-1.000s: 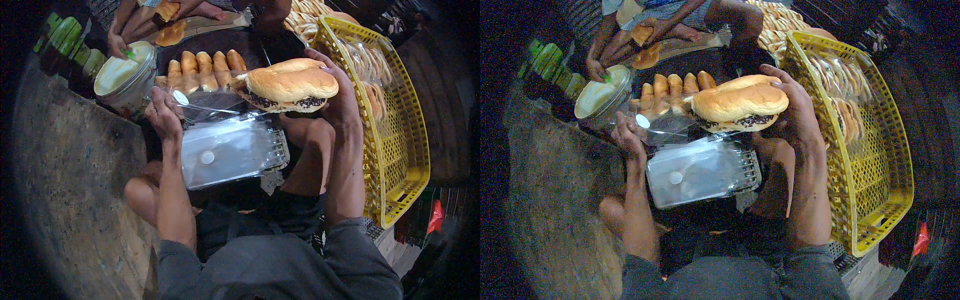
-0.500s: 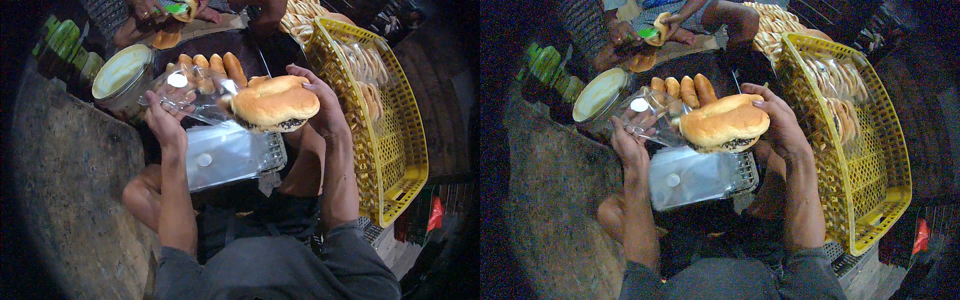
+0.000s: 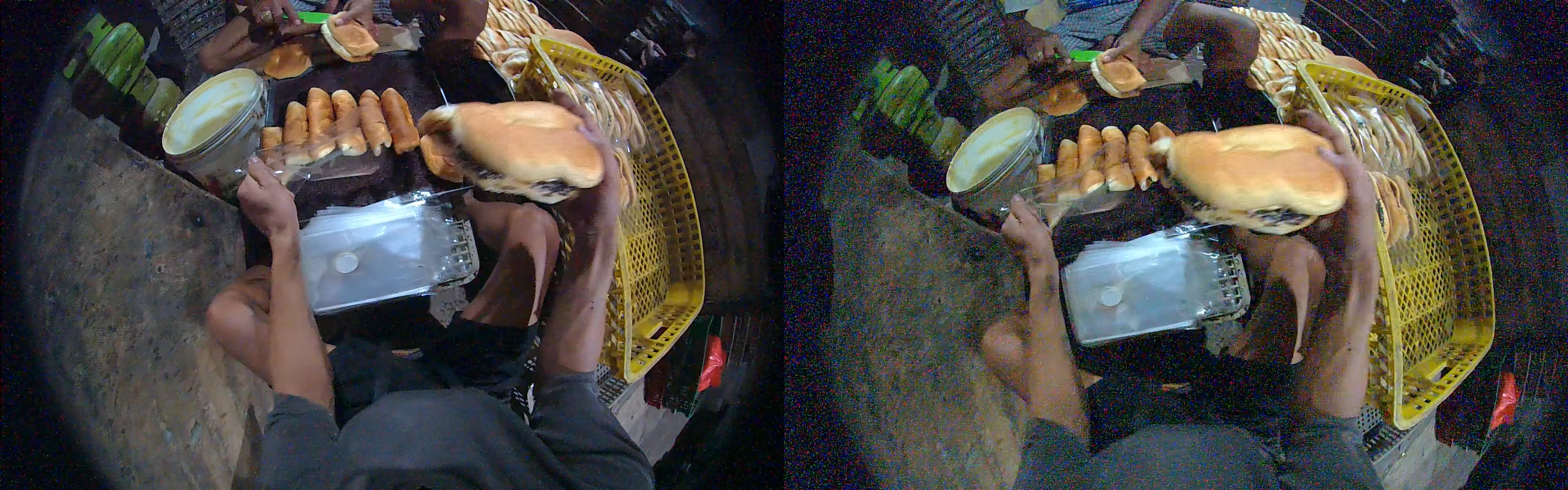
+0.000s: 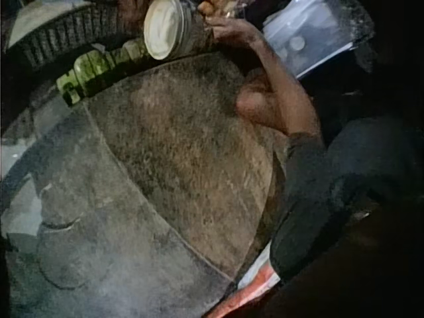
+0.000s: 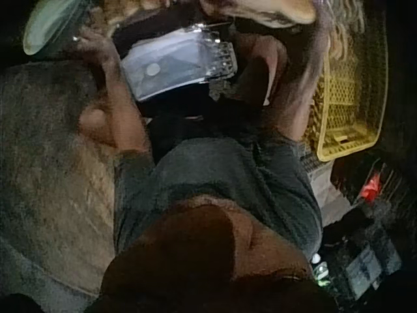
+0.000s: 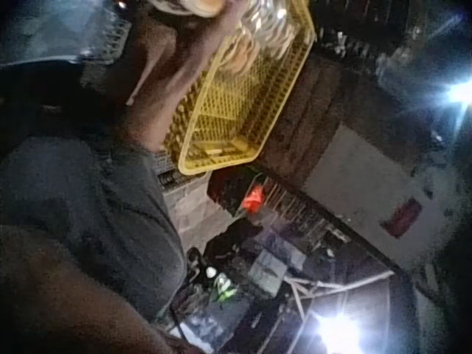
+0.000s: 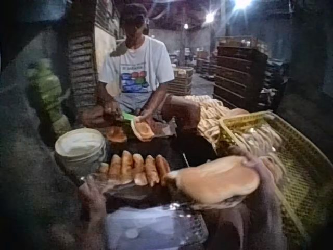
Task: The person sits on the floor and packages small bread rolls into clear plastic bags. They pick up a roll, place it into a bag, and then put the bagged roll into a yellow basket. The process is repeated continuously with a coworker visible in the background.
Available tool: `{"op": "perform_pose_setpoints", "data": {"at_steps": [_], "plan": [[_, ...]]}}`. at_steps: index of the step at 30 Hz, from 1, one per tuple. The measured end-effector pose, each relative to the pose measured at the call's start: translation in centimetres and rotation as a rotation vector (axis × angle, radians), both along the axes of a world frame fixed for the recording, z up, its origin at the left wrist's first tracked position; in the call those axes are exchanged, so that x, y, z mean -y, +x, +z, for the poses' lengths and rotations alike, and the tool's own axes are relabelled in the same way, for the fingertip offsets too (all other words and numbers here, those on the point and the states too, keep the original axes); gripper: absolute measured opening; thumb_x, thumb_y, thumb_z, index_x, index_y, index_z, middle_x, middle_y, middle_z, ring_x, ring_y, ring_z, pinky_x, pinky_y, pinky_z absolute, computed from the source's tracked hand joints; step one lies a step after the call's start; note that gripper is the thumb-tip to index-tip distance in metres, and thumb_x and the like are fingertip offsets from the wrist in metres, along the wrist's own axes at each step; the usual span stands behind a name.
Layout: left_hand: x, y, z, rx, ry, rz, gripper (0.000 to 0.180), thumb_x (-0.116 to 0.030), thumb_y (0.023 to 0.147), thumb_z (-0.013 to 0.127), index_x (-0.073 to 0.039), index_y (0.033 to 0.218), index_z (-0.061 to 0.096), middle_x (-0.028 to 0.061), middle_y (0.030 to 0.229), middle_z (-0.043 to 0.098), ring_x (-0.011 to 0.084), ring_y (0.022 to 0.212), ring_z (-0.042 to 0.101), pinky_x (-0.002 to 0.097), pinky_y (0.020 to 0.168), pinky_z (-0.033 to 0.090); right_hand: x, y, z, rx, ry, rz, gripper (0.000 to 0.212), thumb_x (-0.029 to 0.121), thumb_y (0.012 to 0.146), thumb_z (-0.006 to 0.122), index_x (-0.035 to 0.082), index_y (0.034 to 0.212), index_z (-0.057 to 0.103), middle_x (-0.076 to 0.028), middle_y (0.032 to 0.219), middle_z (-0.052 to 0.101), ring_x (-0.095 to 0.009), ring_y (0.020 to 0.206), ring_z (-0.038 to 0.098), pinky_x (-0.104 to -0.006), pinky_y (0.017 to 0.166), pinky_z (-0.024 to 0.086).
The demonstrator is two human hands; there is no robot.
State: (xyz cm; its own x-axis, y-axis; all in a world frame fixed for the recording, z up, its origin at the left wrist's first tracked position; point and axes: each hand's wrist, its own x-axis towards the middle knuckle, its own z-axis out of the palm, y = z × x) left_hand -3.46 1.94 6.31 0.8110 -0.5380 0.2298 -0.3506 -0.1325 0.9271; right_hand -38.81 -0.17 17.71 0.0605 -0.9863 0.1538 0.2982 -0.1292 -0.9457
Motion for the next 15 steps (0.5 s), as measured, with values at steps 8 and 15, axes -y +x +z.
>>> {"op": "perform_pose_setpoints", "data": {"at_steps": [8, 15], "plan": [[-0.5, -3.3, 2.1, -0.371, -0.238, -0.085, 0.055, -0.038, 0.100, 0.038, -0.008, 0.054, 0.042, 0.0022, 0.044, 0.041, 0.0153, 0.035, 0.040, 0.0323, 0.037, 0.032, 1.0, 3.3, -1.2, -0.132, 0.074, 0.121, 0.052, 0.021, 0.084, 0.048, -0.001, 0.131, 0.043, -0.016, 0.118, 0.055, -0.024, 0.105, 0.057, -0.0345, 0.092, 0.047], [-3.0, -3.2, 1.4, -0.419, -0.328, -0.564, 0.044, -0.044, 0.098, 0.041, -0.008, 0.074, 0.044, 0.0058, 0.066, 0.048, 0.0149, 0.055, 0.050, 0.0322, 0.051, 0.044, -0.8, 3.6, -1.8, 0.018, 0.137, 0.263, 0.047, 0.014, 0.087, 0.053, 0.002, 0.130, 0.042, -0.014, 0.117, 0.055, -0.022, 0.105, 0.056, -0.0323, 0.094, 0.045]]}}
